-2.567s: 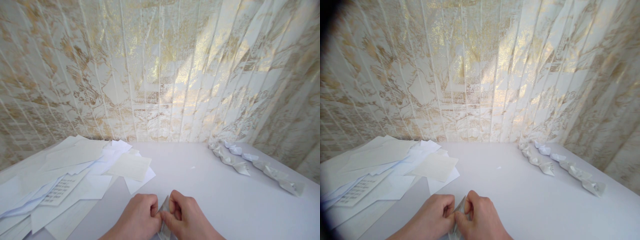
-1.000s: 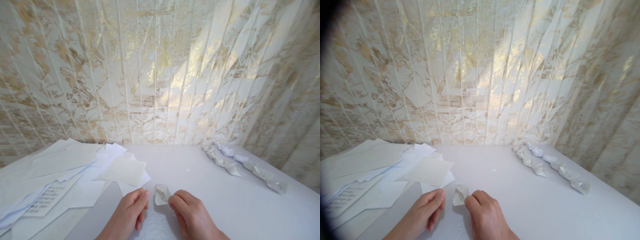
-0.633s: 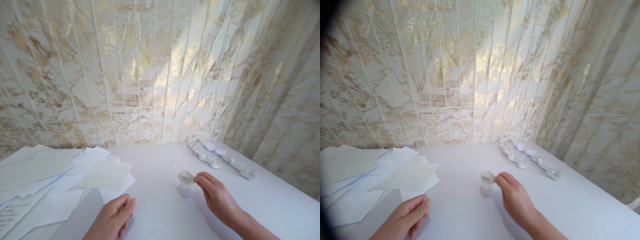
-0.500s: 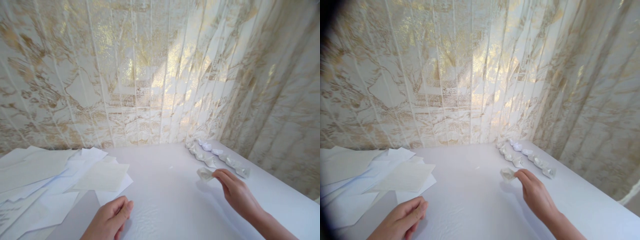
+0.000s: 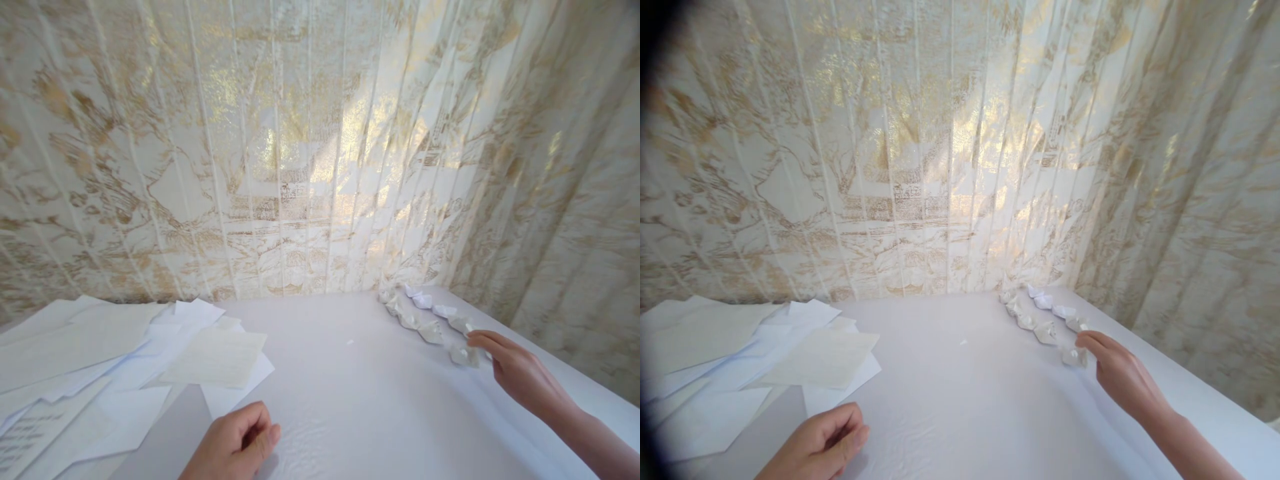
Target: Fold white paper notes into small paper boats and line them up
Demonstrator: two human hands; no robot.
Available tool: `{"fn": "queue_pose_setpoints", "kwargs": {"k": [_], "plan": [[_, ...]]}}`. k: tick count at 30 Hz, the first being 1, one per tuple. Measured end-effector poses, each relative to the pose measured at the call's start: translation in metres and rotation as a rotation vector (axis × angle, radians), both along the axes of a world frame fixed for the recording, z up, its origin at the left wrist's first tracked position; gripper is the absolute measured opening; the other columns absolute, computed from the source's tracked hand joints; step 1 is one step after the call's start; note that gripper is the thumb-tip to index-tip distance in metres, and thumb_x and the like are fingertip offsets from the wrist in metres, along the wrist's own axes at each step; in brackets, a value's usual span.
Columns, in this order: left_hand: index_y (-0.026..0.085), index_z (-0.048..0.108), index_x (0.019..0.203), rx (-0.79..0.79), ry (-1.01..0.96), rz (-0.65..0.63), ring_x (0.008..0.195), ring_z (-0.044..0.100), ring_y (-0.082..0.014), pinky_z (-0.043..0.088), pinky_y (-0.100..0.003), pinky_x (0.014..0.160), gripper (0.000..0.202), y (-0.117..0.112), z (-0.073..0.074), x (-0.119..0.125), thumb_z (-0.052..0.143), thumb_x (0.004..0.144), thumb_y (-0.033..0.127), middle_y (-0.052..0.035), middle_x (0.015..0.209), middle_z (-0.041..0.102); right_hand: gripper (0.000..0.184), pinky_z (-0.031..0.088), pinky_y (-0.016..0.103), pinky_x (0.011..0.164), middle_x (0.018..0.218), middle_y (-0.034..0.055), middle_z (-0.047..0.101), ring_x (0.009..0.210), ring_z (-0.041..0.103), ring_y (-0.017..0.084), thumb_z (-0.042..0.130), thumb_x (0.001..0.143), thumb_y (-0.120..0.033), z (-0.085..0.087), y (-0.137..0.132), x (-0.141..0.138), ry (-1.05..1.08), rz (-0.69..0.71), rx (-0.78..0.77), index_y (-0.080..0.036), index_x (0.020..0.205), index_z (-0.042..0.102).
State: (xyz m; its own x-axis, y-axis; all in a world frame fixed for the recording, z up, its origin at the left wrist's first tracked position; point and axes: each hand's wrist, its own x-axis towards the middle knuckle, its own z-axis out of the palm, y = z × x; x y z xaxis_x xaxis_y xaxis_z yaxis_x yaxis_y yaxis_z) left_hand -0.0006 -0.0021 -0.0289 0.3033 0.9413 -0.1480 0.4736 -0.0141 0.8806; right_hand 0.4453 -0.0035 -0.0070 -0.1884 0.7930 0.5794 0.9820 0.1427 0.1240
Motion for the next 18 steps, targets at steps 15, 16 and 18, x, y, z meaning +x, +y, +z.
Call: {"fn": "queue_pose_setpoints", "kwargs": {"k": [15, 16, 18], "plan": [[0.013, 0.047, 0.120, 0.456, 0.909, 0.029, 0.109, 0.050, -0.0226, 0.036, -0.035, 0.094, 0.053, 0.049, 0.025, -0.077, 0.038, 0.069, 0.000, -0.0112, 0.118, 0.056, 0.034, 0.050, 0.027, 0.065, 0.083, 0.0082, 0.065, 0.074, 0.061, 0.017, 0.033, 0.076, 0.000, 0.014, 0.002, -0.212, 0.254, 0.736, -0.310, -0.018, 0.086, 0.059], [0.015, 0.050, 0.117, 0.456, 0.914, 0.016, 0.105, 0.052, -0.0223, 0.038, -0.035, 0.091, 0.051, 0.051, 0.027, -0.078, 0.039, 0.070, 0.000, -0.0100, 0.113, 0.059, 0.033, 0.049, 0.027, 0.066, 0.082, 0.0081, 0.065, 0.073, 0.060, 0.017, 0.033, 0.075, 0.000, 0.014, 0.002, -0.220, 0.269, 0.761, -0.350, -0.018, 0.086, 0.060], [0.018, 0.056, 0.106, 0.463, 0.935, -0.015, 0.101, 0.054, -0.0220, 0.040, -0.033, 0.087, 0.046, 0.052, 0.030, -0.078, 0.039, 0.068, -0.001, -0.0080, 0.103, 0.062, 0.032, 0.048, 0.026, 0.065, 0.081, 0.0082, 0.064, 0.071, 0.059, 0.017, 0.034, 0.073, 0.000, 0.012, 0.003, -0.234, 0.301, 0.802, -0.396, -0.017, 0.084, 0.059]]}}
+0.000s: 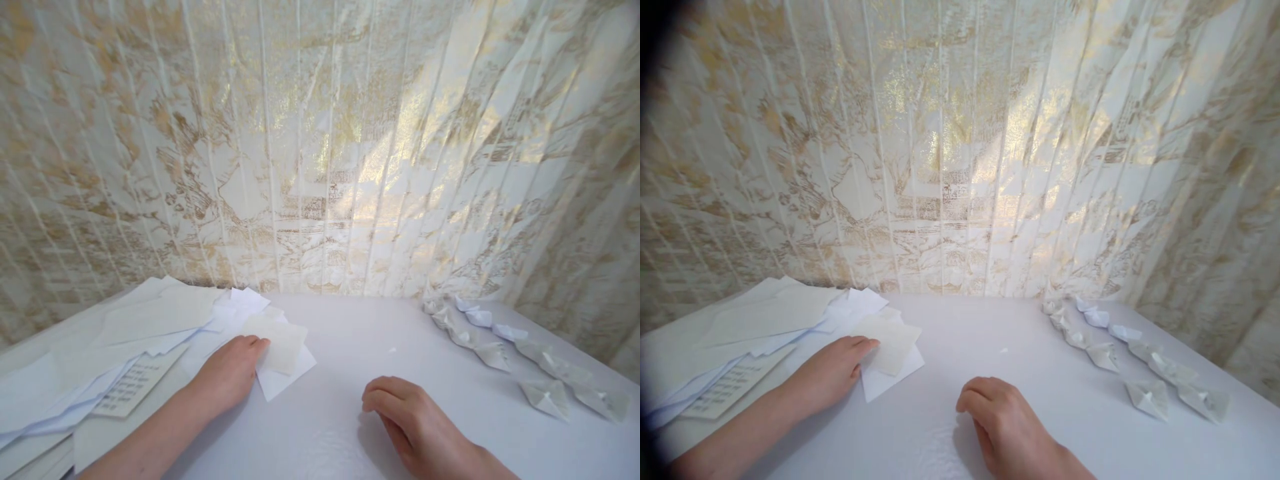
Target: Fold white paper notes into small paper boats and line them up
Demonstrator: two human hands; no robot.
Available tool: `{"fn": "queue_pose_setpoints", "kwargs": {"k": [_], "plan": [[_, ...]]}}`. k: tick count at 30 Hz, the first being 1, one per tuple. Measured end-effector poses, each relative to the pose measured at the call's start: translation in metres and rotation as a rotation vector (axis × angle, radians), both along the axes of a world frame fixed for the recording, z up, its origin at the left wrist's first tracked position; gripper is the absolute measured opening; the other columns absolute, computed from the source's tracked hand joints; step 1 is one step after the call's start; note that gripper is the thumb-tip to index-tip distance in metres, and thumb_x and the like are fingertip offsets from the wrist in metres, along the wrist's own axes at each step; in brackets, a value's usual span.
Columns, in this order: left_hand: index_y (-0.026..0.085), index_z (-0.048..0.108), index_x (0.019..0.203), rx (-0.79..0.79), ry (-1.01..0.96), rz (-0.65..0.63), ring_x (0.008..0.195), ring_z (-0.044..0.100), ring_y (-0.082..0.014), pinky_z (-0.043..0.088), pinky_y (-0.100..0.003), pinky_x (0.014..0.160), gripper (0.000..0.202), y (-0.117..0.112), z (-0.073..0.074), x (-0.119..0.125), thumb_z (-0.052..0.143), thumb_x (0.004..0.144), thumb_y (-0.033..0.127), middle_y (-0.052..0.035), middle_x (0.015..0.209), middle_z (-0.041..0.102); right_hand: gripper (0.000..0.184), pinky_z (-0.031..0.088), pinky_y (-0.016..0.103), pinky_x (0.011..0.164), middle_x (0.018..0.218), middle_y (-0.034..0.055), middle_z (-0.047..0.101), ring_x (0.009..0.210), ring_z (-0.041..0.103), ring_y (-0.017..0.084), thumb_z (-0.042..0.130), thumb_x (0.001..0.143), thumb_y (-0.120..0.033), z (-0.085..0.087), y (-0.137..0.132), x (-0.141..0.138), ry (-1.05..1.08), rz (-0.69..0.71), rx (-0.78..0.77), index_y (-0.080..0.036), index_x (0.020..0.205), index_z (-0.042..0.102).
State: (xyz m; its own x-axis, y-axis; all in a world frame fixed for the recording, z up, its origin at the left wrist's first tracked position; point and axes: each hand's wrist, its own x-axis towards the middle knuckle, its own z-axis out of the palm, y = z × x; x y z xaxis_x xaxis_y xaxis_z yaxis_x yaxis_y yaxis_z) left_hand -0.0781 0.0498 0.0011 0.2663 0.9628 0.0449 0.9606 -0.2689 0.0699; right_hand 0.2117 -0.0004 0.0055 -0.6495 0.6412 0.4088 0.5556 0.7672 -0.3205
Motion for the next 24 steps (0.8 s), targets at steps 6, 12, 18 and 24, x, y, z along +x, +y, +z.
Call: {"fn": "queue_pose_setpoints", "kwargs": {"k": [6, 12, 18, 24], "plan": [[0.016, 0.063, 0.087, -0.018, 0.088, -0.046, 0.091, 0.057, -0.0231, 0.042, -0.032, 0.080, 0.038, 0.001, 0.010, 0.005, 0.039, 0.063, -0.002, -0.0098, 0.091, 0.062, 0.026, 0.046, 0.024, 0.061, 0.073, 0.0069, 0.063, 0.067, 0.057, 0.016, 0.037, 0.073, -0.001, -0.012, 0.002, -0.024, -0.010, 0.086, -0.058, -0.016, 0.075, 0.058], [0.014, 0.066, 0.079, -0.057, 0.150, -0.076, 0.083, 0.061, -0.0233, 0.044, -0.031, 0.074, 0.033, 0.000, 0.019, 0.004, 0.040, 0.065, 0.001, -0.0111, 0.087, 0.064, 0.028, 0.045, 0.024, 0.062, 0.073, 0.0074, 0.063, 0.068, 0.056, 0.017, 0.037, 0.070, 0.001, -0.021, 0.005, -0.025, 0.031, 0.096, -0.056, -0.016, 0.075, 0.058], [0.014, 0.066, 0.076, -0.049, 0.193, -0.065, 0.078, 0.063, -0.0239, 0.045, -0.031, 0.068, 0.034, -0.001, 0.022, 0.006, 0.036, 0.066, 0.000, -0.0120, 0.081, 0.066, 0.028, 0.045, 0.024, 0.063, 0.074, 0.0067, 0.063, 0.069, 0.056, 0.016, 0.037, 0.070, 0.001, -0.020, 0.004, -0.025, 0.031, 0.084, -0.053, -0.017, 0.074, 0.057], [0.016, 0.065, 0.073, -0.018, 0.219, -0.018, 0.076, 0.063, -0.0250, 0.044, -0.033, 0.065, 0.031, 0.001, 0.019, 0.007, 0.037, 0.068, 0.004, -0.0114, 0.080, 0.066, 0.027, 0.044, 0.024, 0.063, 0.074, 0.0064, 0.063, 0.069, 0.055, 0.016, 0.039, 0.068, 0.002, -0.024, 0.004, -0.023, 0.056, 0.097, -0.065, -0.017, 0.074, 0.057]]}}
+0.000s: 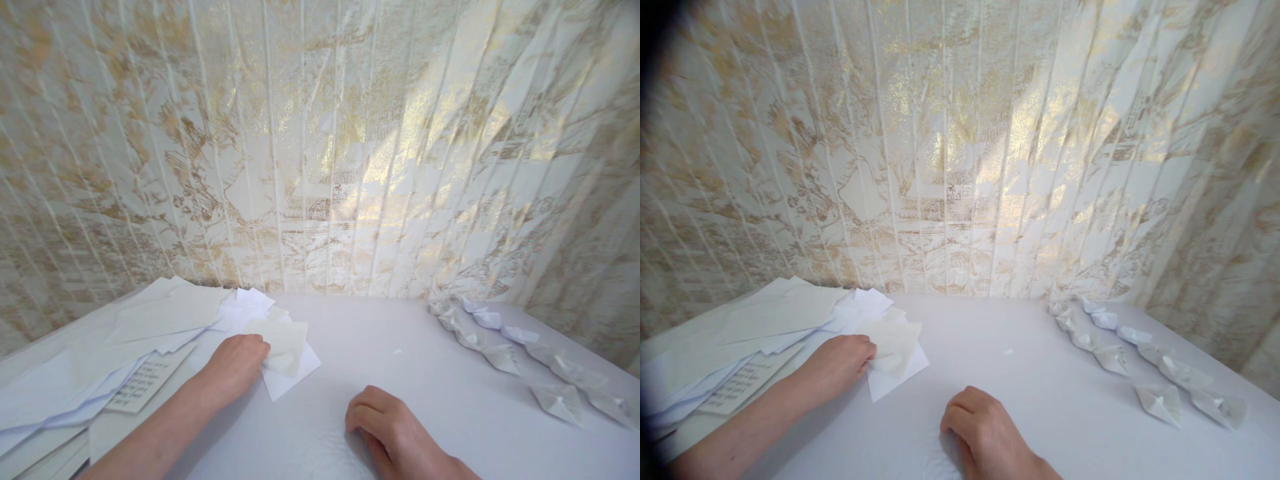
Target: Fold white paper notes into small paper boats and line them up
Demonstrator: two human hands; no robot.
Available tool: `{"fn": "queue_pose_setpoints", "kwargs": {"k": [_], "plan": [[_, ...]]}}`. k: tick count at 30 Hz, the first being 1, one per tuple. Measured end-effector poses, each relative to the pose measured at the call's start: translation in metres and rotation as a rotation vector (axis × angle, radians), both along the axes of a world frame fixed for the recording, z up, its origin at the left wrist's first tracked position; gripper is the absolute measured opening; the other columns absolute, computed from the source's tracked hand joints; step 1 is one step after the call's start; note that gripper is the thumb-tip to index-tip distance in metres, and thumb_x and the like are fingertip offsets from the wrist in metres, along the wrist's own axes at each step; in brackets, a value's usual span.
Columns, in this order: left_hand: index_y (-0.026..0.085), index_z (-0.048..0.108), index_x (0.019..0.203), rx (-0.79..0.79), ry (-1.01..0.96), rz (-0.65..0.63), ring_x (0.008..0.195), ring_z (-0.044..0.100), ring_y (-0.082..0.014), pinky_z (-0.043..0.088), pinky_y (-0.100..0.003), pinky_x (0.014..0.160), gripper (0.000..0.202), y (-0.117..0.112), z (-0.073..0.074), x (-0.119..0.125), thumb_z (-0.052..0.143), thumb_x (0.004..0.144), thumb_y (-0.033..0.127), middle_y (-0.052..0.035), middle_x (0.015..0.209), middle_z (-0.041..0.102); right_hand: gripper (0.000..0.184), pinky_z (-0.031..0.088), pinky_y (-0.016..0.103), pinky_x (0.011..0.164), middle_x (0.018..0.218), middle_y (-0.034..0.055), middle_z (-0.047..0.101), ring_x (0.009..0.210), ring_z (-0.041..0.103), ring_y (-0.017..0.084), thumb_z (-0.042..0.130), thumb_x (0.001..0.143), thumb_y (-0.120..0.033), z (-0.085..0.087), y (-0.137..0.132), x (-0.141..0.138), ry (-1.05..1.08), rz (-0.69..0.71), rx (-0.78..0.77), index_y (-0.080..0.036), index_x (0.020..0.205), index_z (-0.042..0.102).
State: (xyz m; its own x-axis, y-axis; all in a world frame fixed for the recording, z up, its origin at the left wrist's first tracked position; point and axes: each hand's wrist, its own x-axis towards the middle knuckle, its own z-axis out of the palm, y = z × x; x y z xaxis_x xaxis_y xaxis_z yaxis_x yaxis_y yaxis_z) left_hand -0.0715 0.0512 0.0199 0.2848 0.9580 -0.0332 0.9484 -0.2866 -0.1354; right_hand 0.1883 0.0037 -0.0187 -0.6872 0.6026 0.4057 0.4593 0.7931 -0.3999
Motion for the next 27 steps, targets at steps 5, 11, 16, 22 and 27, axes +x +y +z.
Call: {"fn": "queue_pose_setpoints", "kwargs": {"k": [5, 11, 16, 22, 27], "plan": [[0.017, 0.064, 0.068, 0.036, -0.006, 0.053, 0.072, 0.063, -0.0254, 0.042, -0.033, 0.061, 0.030, 0.001, -0.003, -0.003, 0.036, 0.070, 0.007, -0.0103, 0.076, 0.067, 0.027, 0.045, 0.024, 0.064, 0.076, 0.0075, 0.063, 0.071, 0.055, 0.017, 0.039, 0.070, 0.002, -0.001, 0.001, 0.000, 0.007, 0.001, -0.011, -0.017, 0.075, 0.057], [0.020, 0.063, 0.066, 0.062, -0.038, 0.117, 0.069, 0.062, -0.0220, 0.039, -0.029, 0.056, 0.029, 0.000, -0.002, -0.011, 0.036, 0.073, 0.012, -0.0053, 0.076, 0.067, 0.026, 0.045, 0.025, 0.064, 0.075, 0.0074, 0.063, 0.071, 0.055, 0.017, 0.038, 0.070, 0.001, -0.001, 0.001, 0.000, 0.005, -0.002, -0.020, -0.017, 0.075, 0.057], [0.021, 0.063, 0.070, 0.034, -0.047, 0.109, 0.072, 0.061, -0.0195, 0.040, -0.028, 0.059, 0.023, 0.000, -0.001, -0.010, 0.041, 0.074, 0.015, -0.0032, 0.079, 0.066, 0.028, 0.045, 0.025, 0.065, 0.076, 0.0076, 0.063, 0.072, 0.055, 0.017, 0.039, 0.068, 0.003, 0.000, 0.001, 0.000, -0.006, -0.017, -0.045, -0.016, 0.075, 0.058], [0.016, 0.061, 0.088, -0.038, 0.038, 0.095, 0.084, 0.059, -0.0189, 0.047, -0.034, 0.072, 0.014, 0.002, -0.003, 0.000, 0.049, 0.084, 0.023, -0.0049, 0.094, 0.062, 0.029, 0.045, 0.026, 0.066, 0.079, 0.0078, 0.062, 0.074, 0.055, 0.017, 0.039, 0.066, 0.005, 0.000, 0.001, 0.001, -0.008, -0.017, -0.060, -0.016, 0.076, 0.057], [0.016, 0.052, 0.110, -0.074, 0.112, 0.114, 0.091, 0.057, -0.0197, 0.049, -0.040, 0.076, 0.027, 0.004, -0.005, 0.003, 0.050, 0.086, 0.028, -0.0070, 0.111, 0.055, 0.030, 0.044, 0.025, 0.066, 0.080, 0.0072, 0.061, 0.073, 0.054, 0.017, 0.040, 0.066, 0.006, -0.001, 0.000, 0.001, -0.016, -0.020, -0.069, -0.016, 0.077, 0.057]]}}
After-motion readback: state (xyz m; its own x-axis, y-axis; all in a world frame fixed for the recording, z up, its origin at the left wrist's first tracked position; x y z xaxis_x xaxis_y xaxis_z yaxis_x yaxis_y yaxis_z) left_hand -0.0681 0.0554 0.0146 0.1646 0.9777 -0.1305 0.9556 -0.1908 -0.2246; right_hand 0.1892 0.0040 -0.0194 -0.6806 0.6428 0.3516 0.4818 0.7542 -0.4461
